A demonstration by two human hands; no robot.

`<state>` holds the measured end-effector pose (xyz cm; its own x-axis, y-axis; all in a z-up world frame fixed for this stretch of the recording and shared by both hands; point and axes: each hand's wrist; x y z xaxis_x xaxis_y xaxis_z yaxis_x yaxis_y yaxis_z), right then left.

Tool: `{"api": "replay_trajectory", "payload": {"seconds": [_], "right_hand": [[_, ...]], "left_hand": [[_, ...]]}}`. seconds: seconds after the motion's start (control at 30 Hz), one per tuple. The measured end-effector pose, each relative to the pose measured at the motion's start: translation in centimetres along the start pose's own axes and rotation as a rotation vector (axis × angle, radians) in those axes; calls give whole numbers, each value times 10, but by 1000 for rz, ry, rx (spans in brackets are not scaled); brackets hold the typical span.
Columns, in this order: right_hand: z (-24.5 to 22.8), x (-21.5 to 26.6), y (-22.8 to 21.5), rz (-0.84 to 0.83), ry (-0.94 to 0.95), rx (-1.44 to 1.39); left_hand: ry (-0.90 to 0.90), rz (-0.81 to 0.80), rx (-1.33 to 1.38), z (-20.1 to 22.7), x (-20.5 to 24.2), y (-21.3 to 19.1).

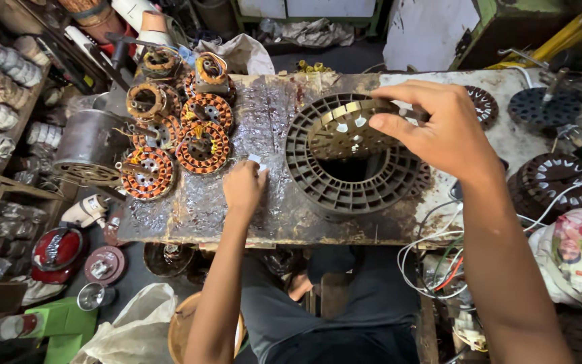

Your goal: The person places small white rectangular pieces into the slots of a circular motor stator component. They repeatedly pick up the pieces and insert them into the stator, occasionally adjusting the component's position on the workbench.

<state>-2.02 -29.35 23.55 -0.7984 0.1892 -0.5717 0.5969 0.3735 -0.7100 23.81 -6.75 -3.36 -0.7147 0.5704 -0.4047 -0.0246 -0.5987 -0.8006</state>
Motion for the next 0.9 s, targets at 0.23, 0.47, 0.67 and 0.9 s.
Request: {"api": "replay_trajectory", "payload": {"seconds": [0.23, 0.47, 0.67, 0.9], "right_hand": [[6, 19, -15, 83, 120, -79], [6, 40, -27, 152, 104, -122], [4, 53, -26, 170, 144, -156], [-12, 94, -24, 169, 246, -420]], "left_hand": [[-42, -180, -231, -16, -20, 40], [-82, -189, -234, -24, -23, 56], [-101, -237, -301, 1, -29, 39], [38, 97, 40, 28, 12, -15]]}}
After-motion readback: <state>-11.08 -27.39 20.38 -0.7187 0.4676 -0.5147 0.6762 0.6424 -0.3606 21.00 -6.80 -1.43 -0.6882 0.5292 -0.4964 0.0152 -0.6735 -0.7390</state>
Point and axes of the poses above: each hand's wrist, its own x-axis away from the middle knuckle, its own y-axis out of the palm, z = x × y, and after that the axes turned 4 degrees about x, right-handed
